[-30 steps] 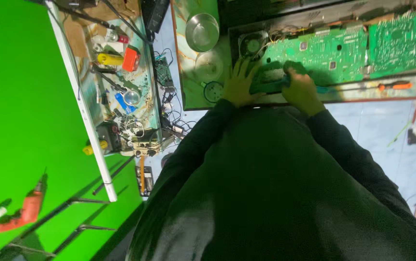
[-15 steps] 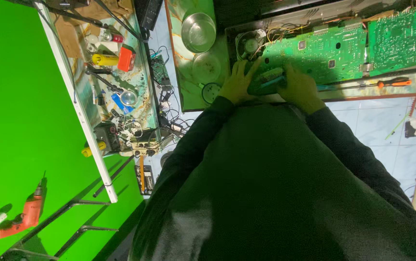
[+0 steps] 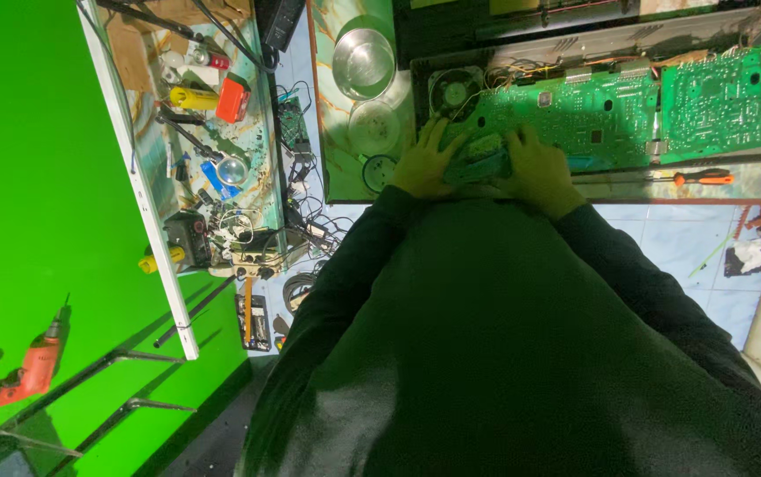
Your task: The person uses a screwdriver to remove screws from a circuit board inside an electronic keyboard, then picks up a speaker and uses a blue tool to scrape or clean the edges of its housing.
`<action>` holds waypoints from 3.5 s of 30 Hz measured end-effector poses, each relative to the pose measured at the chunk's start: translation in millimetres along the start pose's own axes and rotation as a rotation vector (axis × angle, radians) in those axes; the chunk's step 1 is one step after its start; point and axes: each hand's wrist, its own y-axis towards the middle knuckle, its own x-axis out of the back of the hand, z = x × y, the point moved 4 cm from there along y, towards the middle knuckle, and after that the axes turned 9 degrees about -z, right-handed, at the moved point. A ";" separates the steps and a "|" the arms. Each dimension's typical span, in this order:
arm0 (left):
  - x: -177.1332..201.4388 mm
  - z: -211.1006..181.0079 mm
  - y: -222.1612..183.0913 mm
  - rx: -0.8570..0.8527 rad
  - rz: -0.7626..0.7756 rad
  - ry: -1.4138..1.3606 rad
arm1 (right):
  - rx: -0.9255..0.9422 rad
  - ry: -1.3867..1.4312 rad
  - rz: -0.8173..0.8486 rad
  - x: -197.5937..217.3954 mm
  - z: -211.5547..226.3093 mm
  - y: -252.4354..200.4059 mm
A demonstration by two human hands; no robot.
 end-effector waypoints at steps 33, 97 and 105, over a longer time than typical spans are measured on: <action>90.3 -61.3 61.6 0.160 -0.488 0.196 | 0.308 0.136 -0.600 105.2 -21.9 18.3; -48.9 -47.5 206.4 0.281 -0.263 0.382 | 0.256 -0.007 -0.546 90.6 -184.5 70.4; -39.4 -44.5 210.4 0.272 -0.203 0.328 | 0.309 -0.120 -0.363 89.5 -176.6 69.3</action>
